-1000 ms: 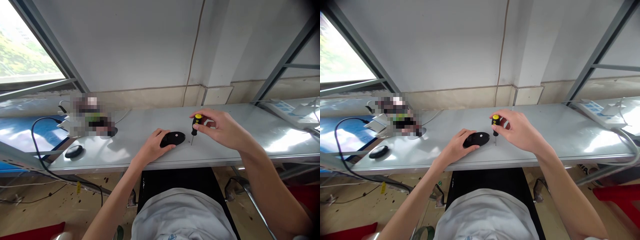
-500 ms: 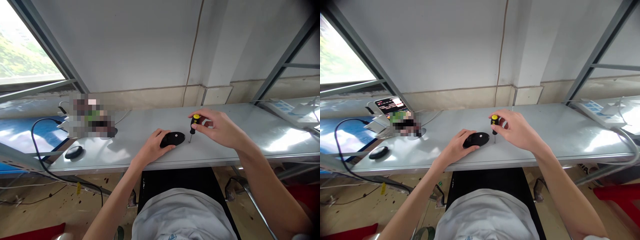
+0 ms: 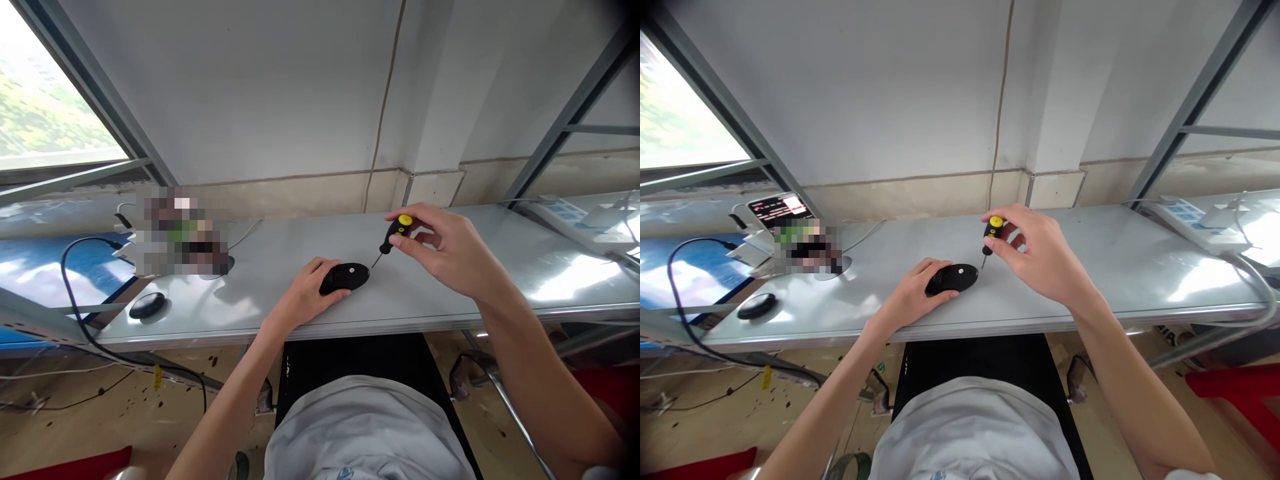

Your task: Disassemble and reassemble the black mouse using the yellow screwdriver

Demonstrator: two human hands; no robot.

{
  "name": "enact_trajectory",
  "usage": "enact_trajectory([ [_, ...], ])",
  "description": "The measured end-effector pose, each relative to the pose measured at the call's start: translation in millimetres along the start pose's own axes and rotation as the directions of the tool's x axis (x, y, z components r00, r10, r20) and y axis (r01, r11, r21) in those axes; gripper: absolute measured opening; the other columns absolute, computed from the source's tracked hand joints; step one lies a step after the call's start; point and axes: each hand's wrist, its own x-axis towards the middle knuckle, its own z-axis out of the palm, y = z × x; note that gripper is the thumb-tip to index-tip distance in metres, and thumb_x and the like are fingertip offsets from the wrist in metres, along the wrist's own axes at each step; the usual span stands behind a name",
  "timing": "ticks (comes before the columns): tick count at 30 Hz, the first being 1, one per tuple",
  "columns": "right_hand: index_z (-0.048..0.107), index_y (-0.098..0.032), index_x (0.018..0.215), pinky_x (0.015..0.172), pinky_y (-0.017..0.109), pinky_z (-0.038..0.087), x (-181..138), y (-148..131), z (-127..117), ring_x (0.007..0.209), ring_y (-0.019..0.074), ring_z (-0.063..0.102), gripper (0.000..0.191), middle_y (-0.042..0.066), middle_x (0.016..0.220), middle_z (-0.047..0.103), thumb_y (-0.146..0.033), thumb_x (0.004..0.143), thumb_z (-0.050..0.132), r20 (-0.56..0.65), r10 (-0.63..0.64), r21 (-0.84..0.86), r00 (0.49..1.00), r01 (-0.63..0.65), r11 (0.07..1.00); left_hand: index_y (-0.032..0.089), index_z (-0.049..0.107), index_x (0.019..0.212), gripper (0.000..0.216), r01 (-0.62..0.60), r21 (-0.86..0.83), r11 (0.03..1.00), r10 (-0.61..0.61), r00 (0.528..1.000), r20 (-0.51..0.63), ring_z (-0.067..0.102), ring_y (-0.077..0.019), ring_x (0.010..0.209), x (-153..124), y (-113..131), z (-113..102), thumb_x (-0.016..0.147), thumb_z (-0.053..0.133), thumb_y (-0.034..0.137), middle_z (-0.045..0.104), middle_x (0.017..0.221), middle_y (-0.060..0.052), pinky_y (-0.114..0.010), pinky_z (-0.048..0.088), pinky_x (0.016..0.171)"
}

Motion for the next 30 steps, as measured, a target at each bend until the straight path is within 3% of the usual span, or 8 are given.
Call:
enact_trajectory([
  [8,0.070,-0.028,0.118,0.082,0.038,0.057,-7,-15,4,0.092,0.0231,0.065,0.025,0.005,0.107,0.067,-0.034,0.094,0.067,-0.112,-0.054,0.079,0.992,0.063,0.995,0.028,0.052,0.141,0.051,0.003,-0.029,1.000,-0.002,1.000,0.011,0.059,-0.0253,0.120,-1,3,-2,0.097,0.066,0.048,0.059,0.129,-0.008,-0.042,0.049,0.105],
  [14,0.068,-0.029,0.123,0.079,0.036,0.056,-9,-21,15,0.092,0.0216,0.065,0.027,0.004,0.106,0.067,-0.033,0.097,0.064,-0.045,-0.099,0.129,0.994,0.104,0.986,0.026,0.053,0.141,0.049,-0.031,-0.017,0.999,0.030,0.998,-0.046,0.059,-0.0254,0.119,0,7,-4,0.099,0.062,0.048,0.059,0.127,-0.010,-0.042,0.048,0.106],
  [20,0.067,-0.029,0.123,0.084,0.035,0.056,-9,-24,24,0.097,0.0213,0.065,0.026,0.004,0.110,0.068,-0.026,0.098,0.061,0.000,-0.143,0.164,0.990,0.141,0.976,0.024,0.059,0.133,0.031,-0.118,0.015,0.993,0.119,0.978,-0.174,0.061,-0.0211,0.110,2,4,-3,0.103,0.057,0.035,0.059,0.121,-0.010,-0.037,0.051,0.100],
  [30,0.066,-0.030,0.123,0.085,0.036,0.057,-10,-23,27,0.097,0.0214,0.065,0.025,0.003,0.107,0.068,-0.028,0.098,0.061,0.015,-0.133,0.189,0.991,0.128,0.974,0.024,0.070,0.115,0.022,-0.135,0.080,0.988,0.147,0.975,-0.169,0.062,-0.0211,0.103,2,-1,0,0.105,0.054,0.035,0.060,0.116,-0.009,-0.038,0.052,0.092],
])
